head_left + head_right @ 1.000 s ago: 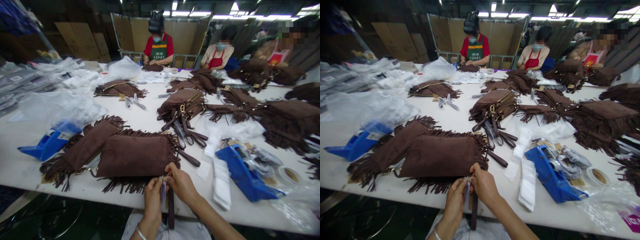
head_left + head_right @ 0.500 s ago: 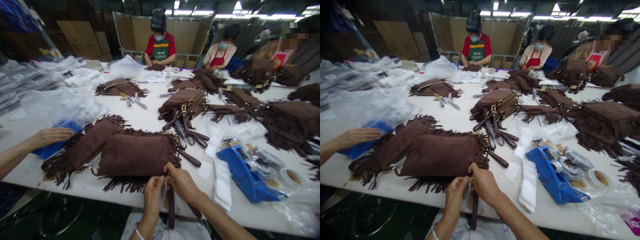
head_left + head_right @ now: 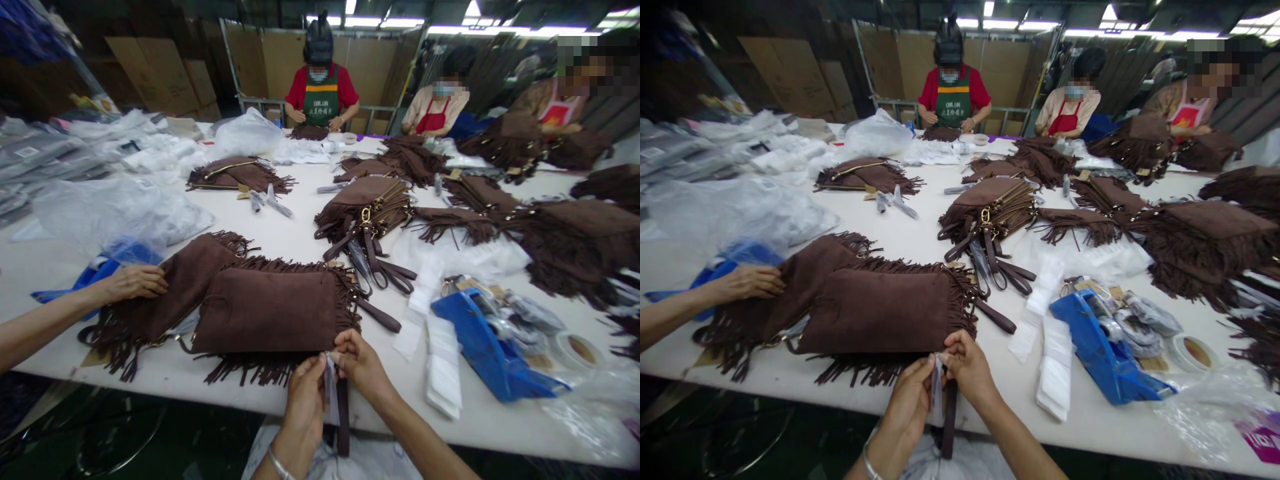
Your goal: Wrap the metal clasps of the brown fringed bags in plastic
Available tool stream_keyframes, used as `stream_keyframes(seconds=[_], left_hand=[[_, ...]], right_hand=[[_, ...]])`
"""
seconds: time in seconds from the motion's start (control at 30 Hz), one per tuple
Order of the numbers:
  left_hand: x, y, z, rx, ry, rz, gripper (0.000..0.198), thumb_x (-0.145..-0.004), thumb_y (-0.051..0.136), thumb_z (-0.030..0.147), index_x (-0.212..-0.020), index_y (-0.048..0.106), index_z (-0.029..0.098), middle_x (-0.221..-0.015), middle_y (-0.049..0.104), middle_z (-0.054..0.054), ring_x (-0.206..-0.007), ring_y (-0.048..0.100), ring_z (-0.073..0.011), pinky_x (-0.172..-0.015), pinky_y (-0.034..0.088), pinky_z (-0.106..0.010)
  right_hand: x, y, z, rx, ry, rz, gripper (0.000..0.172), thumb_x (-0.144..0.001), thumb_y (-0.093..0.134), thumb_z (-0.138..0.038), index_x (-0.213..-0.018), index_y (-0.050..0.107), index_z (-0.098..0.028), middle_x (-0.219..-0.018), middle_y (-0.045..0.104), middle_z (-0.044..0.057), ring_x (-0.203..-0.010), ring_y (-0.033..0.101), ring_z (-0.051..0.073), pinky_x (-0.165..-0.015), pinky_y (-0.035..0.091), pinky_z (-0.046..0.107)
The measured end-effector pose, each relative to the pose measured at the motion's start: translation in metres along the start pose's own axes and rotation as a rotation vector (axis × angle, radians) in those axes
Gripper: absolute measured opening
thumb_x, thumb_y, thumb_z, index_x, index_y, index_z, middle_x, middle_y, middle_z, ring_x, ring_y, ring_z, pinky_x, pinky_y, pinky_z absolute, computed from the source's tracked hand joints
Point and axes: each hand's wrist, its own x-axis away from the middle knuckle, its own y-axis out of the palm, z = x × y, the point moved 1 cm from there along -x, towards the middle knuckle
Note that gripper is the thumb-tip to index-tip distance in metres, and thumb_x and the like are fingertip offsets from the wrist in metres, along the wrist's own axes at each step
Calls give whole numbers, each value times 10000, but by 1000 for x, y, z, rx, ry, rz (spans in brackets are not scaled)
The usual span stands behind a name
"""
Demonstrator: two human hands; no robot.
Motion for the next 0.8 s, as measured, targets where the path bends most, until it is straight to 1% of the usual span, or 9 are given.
stream_keyframes(seconds=[0.07,0.17,0.3,0.4,0.47,0.53,0.63,0.73,0.8], left_hand=[[0,0,-1,19,13,7,261,-575,824,298,-695,670,125,-691,675,-49,-621,596,-139,-615,456,-240],[-2,-4,-6,-29,78,36,262,-614,797,333,-713,660,133,-645,640,-21,-578,559,-122,-568,430,-226],[-5,-11,-11,-293,233,141,269,-694,729,397,-717,648,142,-627,617,-8,-565,524,-116,-547,403,-219],[-6,-14,-11,-467,325,187,267,-742,676,415,-736,661,149,-669,643,-22,-620,544,-137,-590,424,-233],[-5,-14,-10,-508,368,191,256,-754,662,407,-742,668,151,-699,660,-32,-680,569,-159,-635,441,-244],[-3,-14,-10,-478,385,191,240,-742,675,392,-740,671,152,-713,667,-35,-711,582,-167,-663,449,-246],[2,-13,-8,-322,285,168,224,-691,730,359,-742,672,148,-710,667,-31,-661,580,-146,-617,445,-228],[6,-12,-5,-126,92,124,236,-622,792,310,-724,667,138,-667,660,-25,-566,565,-122,-513,410,-206],[7,-11,-3,-26,0,86,237,-587,821,260,-712,673,124,-682,677,-43,-573,589,-131,-502,420,-208]], right_hand=[[1,3,2,-73,50,43,330,-691,702,-370,-844,453,-217,-663,545,-71,-465,506,73,-442,392,191],[4,4,5,-6,117,124,341,-661,709,-411,-789,467,-207,-561,506,-82,-425,473,79,-403,363,189],[11,5,9,226,147,118,274,-774,584,-457,-756,547,-186,-475,489,-60,-400,448,100,-401,370,214],[19,9,1,419,36,124,269,-860,487,-407,-747,590,-185,-524,542,-25,-474,513,127,-480,402,238],[26,13,-8,547,-81,126,264,-886,462,-355,-751,616,-188,-640,621,13,-609,580,156,-586,432,259],[32,16,-16,621,-163,109,218,-882,483,-321,-816,646,-194,-793,673,41,-748,611,182,-680,439,276],[36,19,-20,644,-174,84,164,-848,545,-290,-922,659,-199,-908,683,54,-812,615,198,-720,437,285],[35,18,-17,617,-153,102,138,-841,551,-265,-894,662,-200,-885,683,51,-818,617,206,-730,440,288],[34,16,-14,569,-154,102,138,-845,547,-272,-876,663,-203,-879,684,49,-844,618,212,-754,444,292]])
